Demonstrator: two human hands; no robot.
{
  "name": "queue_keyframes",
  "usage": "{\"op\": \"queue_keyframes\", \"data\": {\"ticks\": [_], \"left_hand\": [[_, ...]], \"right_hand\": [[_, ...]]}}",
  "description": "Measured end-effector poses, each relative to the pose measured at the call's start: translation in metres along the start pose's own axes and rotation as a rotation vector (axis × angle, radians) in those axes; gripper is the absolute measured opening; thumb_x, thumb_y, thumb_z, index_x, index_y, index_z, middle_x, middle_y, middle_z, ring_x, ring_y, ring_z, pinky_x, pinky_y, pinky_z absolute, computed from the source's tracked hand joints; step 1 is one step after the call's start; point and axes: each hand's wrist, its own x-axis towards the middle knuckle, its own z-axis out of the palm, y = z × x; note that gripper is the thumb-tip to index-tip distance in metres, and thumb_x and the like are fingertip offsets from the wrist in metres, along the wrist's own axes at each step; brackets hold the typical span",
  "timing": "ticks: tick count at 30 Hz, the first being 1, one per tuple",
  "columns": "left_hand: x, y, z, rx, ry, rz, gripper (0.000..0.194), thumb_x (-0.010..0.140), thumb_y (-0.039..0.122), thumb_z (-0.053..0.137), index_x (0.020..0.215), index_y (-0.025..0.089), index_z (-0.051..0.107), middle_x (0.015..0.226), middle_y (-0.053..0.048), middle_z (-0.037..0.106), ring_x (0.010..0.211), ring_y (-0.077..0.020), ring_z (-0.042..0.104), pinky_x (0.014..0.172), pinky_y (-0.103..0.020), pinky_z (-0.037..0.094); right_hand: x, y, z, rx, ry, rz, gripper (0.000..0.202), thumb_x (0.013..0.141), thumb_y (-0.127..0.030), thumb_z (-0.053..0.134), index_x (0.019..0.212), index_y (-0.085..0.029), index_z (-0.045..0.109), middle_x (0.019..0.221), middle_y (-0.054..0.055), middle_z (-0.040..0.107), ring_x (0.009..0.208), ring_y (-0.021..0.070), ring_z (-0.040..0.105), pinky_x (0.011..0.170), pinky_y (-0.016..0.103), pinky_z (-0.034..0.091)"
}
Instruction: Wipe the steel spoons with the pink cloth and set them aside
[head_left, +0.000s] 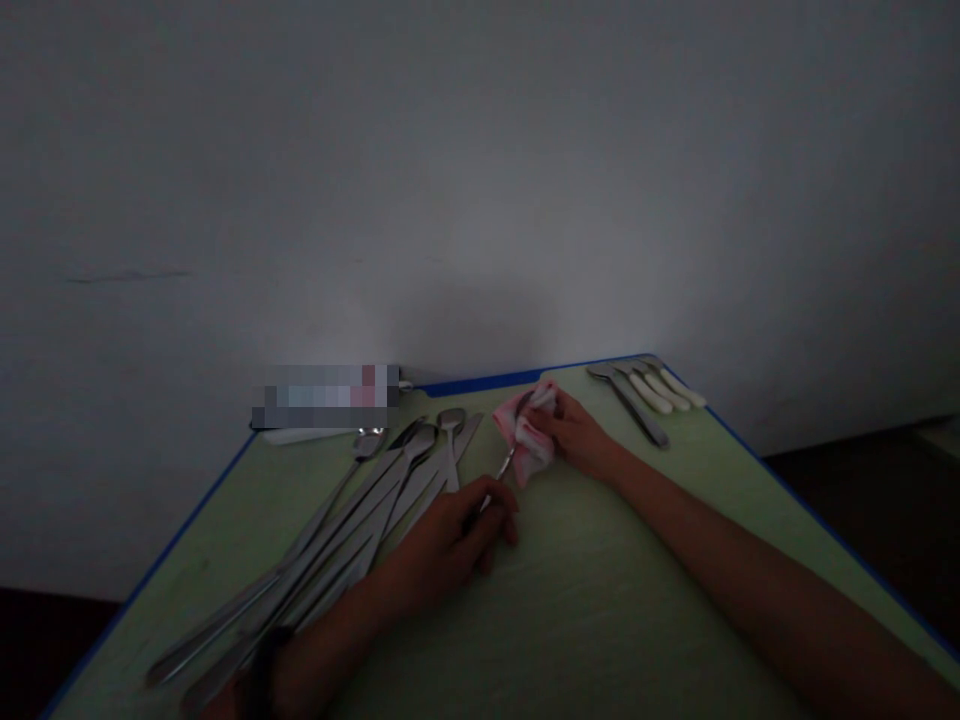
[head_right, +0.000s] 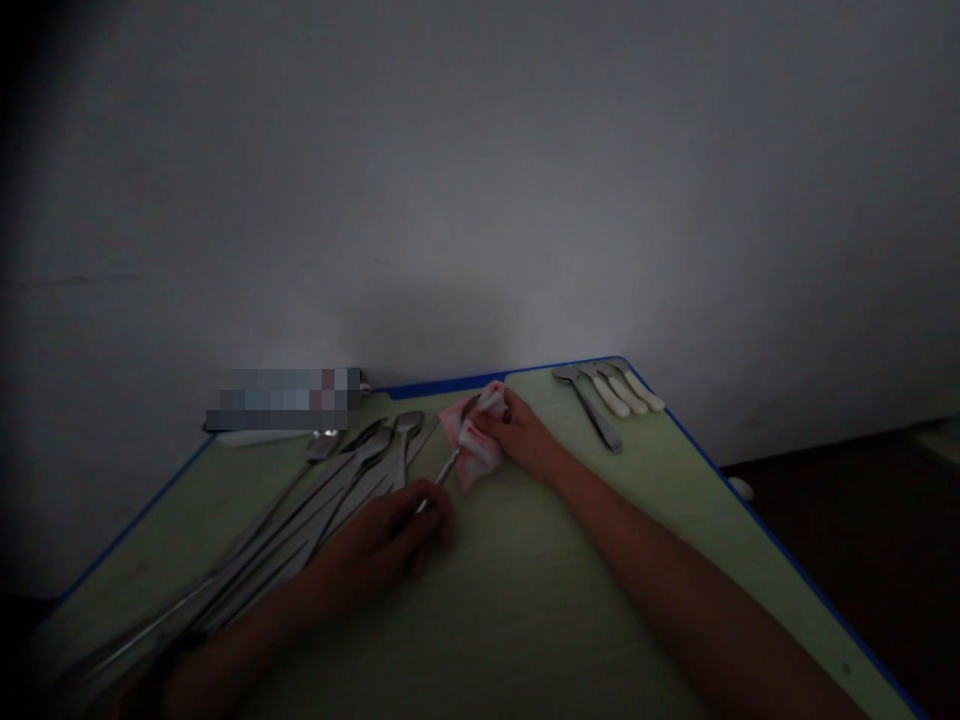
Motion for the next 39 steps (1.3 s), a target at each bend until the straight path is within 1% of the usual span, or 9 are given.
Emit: {"op": "queue_keyframes", "data": {"ticks": [3, 7, 15, 18, 22, 25, 31, 35, 39], "left_hand": [[-0.001, 0.000, 0.002, -0.062, 0.002, 0.036, 0.021, 0.095, 0.034, 0.037, 0.110, 0.022, 0.045, 0.072, 0.004, 0.062, 0.053, -0.0086, 0.050, 0.051, -0.020, 0.040], [-0.003, 0.000, 0.001, -0.073, -0.023, 0.075, 0.022, 0.095, 0.035, 0.037, 0.112, 0.023, 0.045, 0.075, 0.004, 0.061, 0.056, -0.0092, 0.051, 0.055, -0.021, 0.040], [-0.008, 0.007, -0.011, 0.067, -0.085, 0.118, 0.023, 0.091, 0.022, 0.044, 0.111, 0.025, 0.054, 0.071, 0.004, 0.054, 0.065, -0.0114, 0.049, 0.060, -0.022, 0.038], [-0.007, 0.005, -0.008, -0.026, -0.095, 0.096, 0.027, 0.095, 0.026, 0.037, 0.118, 0.027, 0.051, 0.086, 0.001, 0.060, 0.071, -0.0116, 0.054, 0.061, -0.023, 0.041], [-0.003, -0.001, 0.001, -0.157, 0.041, 0.093, 0.034, 0.097, 0.033, 0.031, 0.131, 0.027, 0.033, 0.107, -0.004, 0.060, 0.066, -0.0106, 0.055, 0.055, -0.023, 0.043], [0.000, -0.003, 0.004, -0.173, 0.099, 0.092, 0.039, 0.098, 0.035, 0.029, 0.136, 0.026, 0.022, 0.102, -0.005, 0.062, 0.061, -0.0099, 0.055, 0.056, -0.024, 0.045], [0.001, -0.002, 0.002, -0.094, 0.049, 0.068, 0.044, 0.097, 0.034, 0.033, 0.139, 0.023, 0.024, 0.098, -0.004, 0.064, 0.062, -0.0103, 0.055, 0.056, -0.023, 0.046], [0.001, -0.005, 0.002, -0.181, 0.079, 0.016, 0.049, 0.097, 0.035, 0.030, 0.142, 0.025, 0.014, 0.091, -0.003, 0.063, 0.056, -0.0101, 0.055, 0.044, -0.020, 0.039], [0.001, -0.005, 0.001, -0.181, 0.049, 0.017, 0.052, 0.096, 0.030, 0.032, 0.144, 0.025, 0.013, 0.078, 0.001, 0.062, 0.054, -0.0100, 0.054, 0.046, -0.021, 0.040]], "right_hand": [[0.002, 0.002, 0.002, -0.001, 0.182, -0.039, 0.025, 0.073, -0.038, 0.067, 0.088, -0.019, 0.059, 0.078, -0.002, 0.059, 0.068, 0.0102, 0.053, 0.064, 0.024, 0.042], [0.005, 0.003, 0.003, 0.026, 0.256, -0.039, 0.026, 0.072, -0.039, 0.066, 0.086, -0.019, 0.059, 0.077, -0.003, 0.058, 0.066, 0.0097, 0.051, 0.062, 0.023, 0.041], [0.009, 0.005, -0.003, 0.189, 0.370, 0.056, 0.021, 0.059, -0.014, 0.059, 0.078, -0.019, 0.053, 0.066, -0.005, 0.055, 0.057, 0.0101, 0.049, 0.054, 0.024, 0.040], [0.010, 0.006, -0.005, 0.204, 0.365, 0.060, 0.022, 0.058, -0.013, 0.061, 0.078, -0.019, 0.052, 0.066, -0.005, 0.056, 0.057, 0.0098, 0.049, 0.054, 0.024, 0.041], [0.010, 0.003, -0.004, 0.246, 0.321, 0.062, 0.028, 0.060, -0.018, 0.070, 0.082, -0.020, 0.053, 0.070, -0.005, 0.058, 0.060, 0.0097, 0.052, 0.059, 0.025, 0.044], [0.008, 0.001, -0.002, 0.258, 0.283, 0.051, 0.033, 0.061, -0.025, 0.075, 0.086, -0.020, 0.054, 0.074, -0.004, 0.059, 0.063, 0.0096, 0.053, 0.062, 0.025, 0.045], [0.008, -0.001, 0.001, 0.225, 0.290, 0.043, 0.031, 0.063, -0.030, 0.075, 0.086, -0.019, 0.057, 0.076, -0.002, 0.061, 0.065, 0.0101, 0.054, 0.061, 0.024, 0.044], [0.009, -0.005, 0.000, 0.398, 0.289, 0.073, 0.017, 0.064, -0.027, 0.068, 0.075, -0.020, 0.057, 0.067, -0.003, 0.060, 0.060, 0.0112, 0.053, 0.059, 0.024, 0.045], [0.009, -0.008, -0.004, 0.516, 0.216, 0.115, 0.014, 0.068, -0.031, 0.057, 0.075, -0.019, 0.060, 0.071, 0.001, 0.065, 0.068, 0.0165, 0.058, 0.070, 0.031, 0.048]]}}
